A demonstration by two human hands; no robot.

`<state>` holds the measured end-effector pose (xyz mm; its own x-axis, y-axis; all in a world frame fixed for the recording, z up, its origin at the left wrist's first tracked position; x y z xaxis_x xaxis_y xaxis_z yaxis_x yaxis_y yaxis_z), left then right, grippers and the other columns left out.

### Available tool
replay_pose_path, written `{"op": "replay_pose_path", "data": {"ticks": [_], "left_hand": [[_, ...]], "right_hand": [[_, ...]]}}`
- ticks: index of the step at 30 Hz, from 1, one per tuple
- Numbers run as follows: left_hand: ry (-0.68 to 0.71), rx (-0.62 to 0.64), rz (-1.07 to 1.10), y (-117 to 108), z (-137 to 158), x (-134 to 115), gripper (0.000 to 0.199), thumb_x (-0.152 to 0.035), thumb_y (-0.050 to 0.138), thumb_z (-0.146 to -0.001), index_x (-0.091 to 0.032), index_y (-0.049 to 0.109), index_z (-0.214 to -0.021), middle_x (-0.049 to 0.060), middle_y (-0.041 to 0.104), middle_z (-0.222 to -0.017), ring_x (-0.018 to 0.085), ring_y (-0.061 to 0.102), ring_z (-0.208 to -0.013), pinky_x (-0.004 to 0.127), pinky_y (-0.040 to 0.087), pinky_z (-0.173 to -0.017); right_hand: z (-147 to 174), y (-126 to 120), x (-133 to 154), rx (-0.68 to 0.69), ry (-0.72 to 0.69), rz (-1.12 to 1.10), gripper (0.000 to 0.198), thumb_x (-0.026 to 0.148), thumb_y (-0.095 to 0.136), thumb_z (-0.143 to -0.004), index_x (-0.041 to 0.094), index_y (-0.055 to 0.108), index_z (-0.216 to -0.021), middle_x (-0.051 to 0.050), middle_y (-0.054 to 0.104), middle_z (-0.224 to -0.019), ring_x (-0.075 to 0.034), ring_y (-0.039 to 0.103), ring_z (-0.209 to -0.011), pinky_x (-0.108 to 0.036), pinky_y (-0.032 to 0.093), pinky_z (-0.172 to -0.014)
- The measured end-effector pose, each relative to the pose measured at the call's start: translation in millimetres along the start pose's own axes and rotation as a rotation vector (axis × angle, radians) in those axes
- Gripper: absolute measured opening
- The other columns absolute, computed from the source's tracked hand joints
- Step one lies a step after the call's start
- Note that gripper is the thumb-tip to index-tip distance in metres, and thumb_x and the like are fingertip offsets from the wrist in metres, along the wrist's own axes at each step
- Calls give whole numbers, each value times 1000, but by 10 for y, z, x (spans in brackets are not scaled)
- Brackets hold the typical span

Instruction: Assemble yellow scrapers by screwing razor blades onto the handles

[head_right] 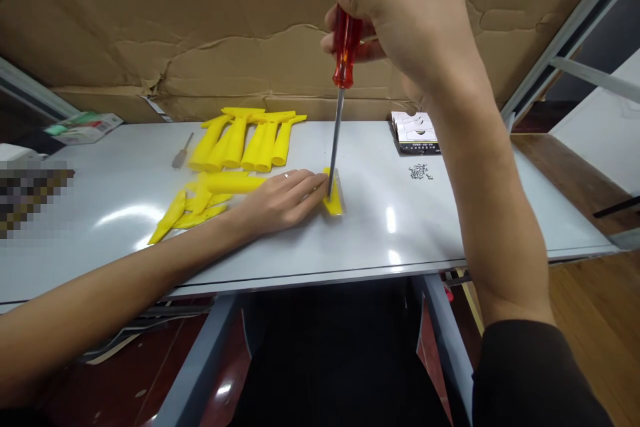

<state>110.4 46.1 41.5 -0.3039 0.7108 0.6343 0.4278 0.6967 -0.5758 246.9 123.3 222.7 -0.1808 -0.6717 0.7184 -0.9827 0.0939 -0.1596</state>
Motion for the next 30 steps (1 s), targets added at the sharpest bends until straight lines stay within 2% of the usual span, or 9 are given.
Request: {"op": "replay_pose_path", "data": {"ticks": [4,9,14,18,21,23,27,30], "left_hand": [[4,17,7,17,6,-2,18,-4,53,-102,-6,68,-113,16,77,-106,21,71,-85,33,63,-64],[16,-21,-25,-29,-17,-13,13,-4,59,-101,-2,69,-109,16,77,-100,21,71,-81,31,61,-61],[18,-13,-22,-24,-26,-17,14,-3,57,-101,-3,69,-110,15,77,-100,21,71,-82,31,61,-59],[16,-12,-11,-24,-17,-17,15,-3,57,-101,-2,68,-112,17,77,-102,22,71,-83,33,61,-59],[9,-2,-29,-14,-9,-9,15,-5,56,-102,-4,68,-111,14,77,-100,21,71,-82,32,61,-60],[-2,10,-44,-2,-7,3,15,-6,57,-103,-6,69,-111,12,77,-99,20,70,-81,31,60,-60],[-16,3,-29,-12,-13,19,15,-6,58,-102,-4,68,-113,13,76,-98,20,69,-80,31,60,-61],[-11,4,-32,-16,-26,15,14,-6,57,-102,-5,68,-111,13,76,-98,19,69,-80,31,60,-60]], "right_hand": [[-5,-24,5,-6,-4,29,14,5,62,-89,12,65,-102,3,64,-103,-14,75,-76,-40,73,-69],[-19,-60,-27,-31,12,34,15,5,62,-88,14,63,-100,4,66,-104,-11,73,-74,-39,74,-71],[-18,-38,-18,-20,2,33,15,5,63,-88,12,63,-101,3,64,-103,-12,74,-73,-39,72,-68],[12,-22,19,-4,0,102,16,6,58,-92,17,58,-103,10,66,-97,-9,75,-77,-35,72,-71],[28,-33,47,-12,-2,129,17,5,56,-93,18,56,-103,14,67,-107,-6,75,-78,-34,72,-72],[29,-42,67,-20,-18,106,16,5,56,-92,17,57,-103,12,67,-106,-6,75,-76,-34,72,-71],[15,-35,89,-16,-48,63,14,5,58,-91,12,62,-103,4,62,-89,-14,76,-74,-34,71,-64],[-4,-21,70,-12,-35,54,15,3,59,-91,13,61,-102,5,62,-87,-15,76,-73,-34,69,-60]]}}
Point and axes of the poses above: each hand's wrist, its own z-axis away from the middle knuckle, its own y-axis out of the palm, x = y × z, the point moved 10 cm from there along -z, towards the middle knuckle
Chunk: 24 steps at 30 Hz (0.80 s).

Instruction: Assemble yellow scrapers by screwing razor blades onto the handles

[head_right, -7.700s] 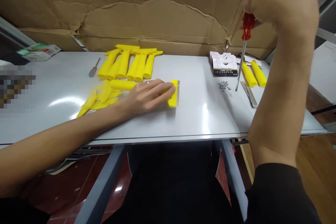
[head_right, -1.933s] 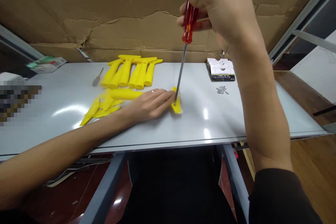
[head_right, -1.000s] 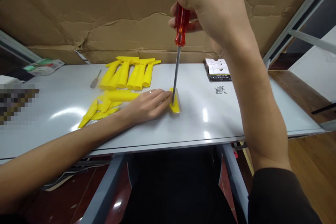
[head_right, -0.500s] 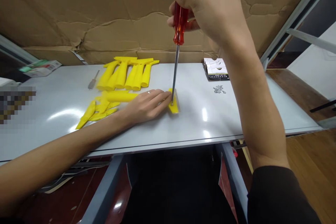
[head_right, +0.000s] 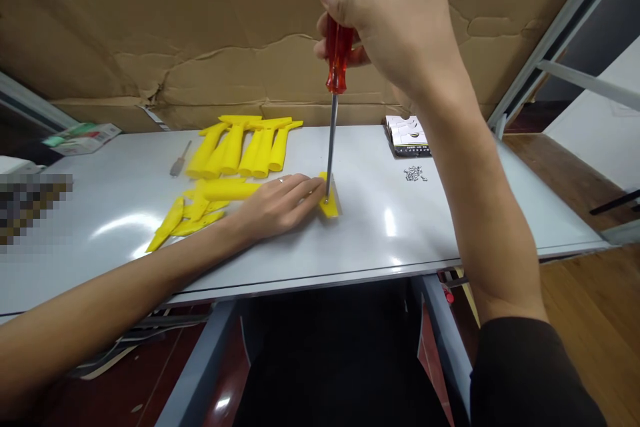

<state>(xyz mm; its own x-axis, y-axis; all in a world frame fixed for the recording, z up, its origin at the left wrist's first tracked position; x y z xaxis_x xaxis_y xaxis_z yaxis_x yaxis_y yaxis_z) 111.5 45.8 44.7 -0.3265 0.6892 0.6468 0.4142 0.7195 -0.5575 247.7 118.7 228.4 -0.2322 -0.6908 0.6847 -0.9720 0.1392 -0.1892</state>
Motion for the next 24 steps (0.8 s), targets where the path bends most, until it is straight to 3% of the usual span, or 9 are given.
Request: {"op": "replay_pose_path", "data": {"ticks": [5,10,14,17,21,24], "left_hand": [[-2,5,-6,-12,-22,3,11,-6,59,-102,-5,68,-106,12,77,-97,19,69,-78,31,60,-59],[-10,-16,23,-25,-18,13,11,-5,59,-102,-3,67,-109,13,78,-96,20,71,-78,32,60,-57],[-27,-37,25,-15,4,19,13,-7,55,-105,-5,66,-110,10,78,-92,19,71,-79,30,59,-57],[-45,-50,19,-16,24,24,16,-10,50,-108,-10,66,-106,6,78,-88,17,72,-78,27,57,-57],[-10,-105,33,-87,49,-12,17,-13,49,-107,-15,65,-102,9,82,-109,17,75,-87,27,58,-61],[6,-145,33,-140,67,-29,17,-13,49,-106,-17,65,-100,9,81,-118,19,76,-90,29,58,-60]], "right_hand": [[-8,14,-3,4,-5,-12,16,1,59,-91,12,61,-101,7,63,-84,-16,77,-72,-30,67,-56],[-10,1,-5,-8,-7,-18,18,2,60,-90,12,61,-104,6,63,-84,-16,76,-72,-34,68,-59],[-13,5,31,-14,-49,89,18,2,64,-87,13,64,-102,3,65,-80,-17,75,-69,-26,60,-48],[-27,-16,46,-27,-98,222,17,10,76,-83,16,68,-95,1,63,-79,-16,74,-69,-23,56,-47],[-79,-91,83,-81,-199,300,29,30,90,-78,14,70,-90,0,59,-74,-13,66,-65,-24,46,-47],[-123,-144,71,-101,-196,324,29,37,80,-91,13,65,-83,-1,55,-74,-5,56,-63,-18,39,-51]]}}
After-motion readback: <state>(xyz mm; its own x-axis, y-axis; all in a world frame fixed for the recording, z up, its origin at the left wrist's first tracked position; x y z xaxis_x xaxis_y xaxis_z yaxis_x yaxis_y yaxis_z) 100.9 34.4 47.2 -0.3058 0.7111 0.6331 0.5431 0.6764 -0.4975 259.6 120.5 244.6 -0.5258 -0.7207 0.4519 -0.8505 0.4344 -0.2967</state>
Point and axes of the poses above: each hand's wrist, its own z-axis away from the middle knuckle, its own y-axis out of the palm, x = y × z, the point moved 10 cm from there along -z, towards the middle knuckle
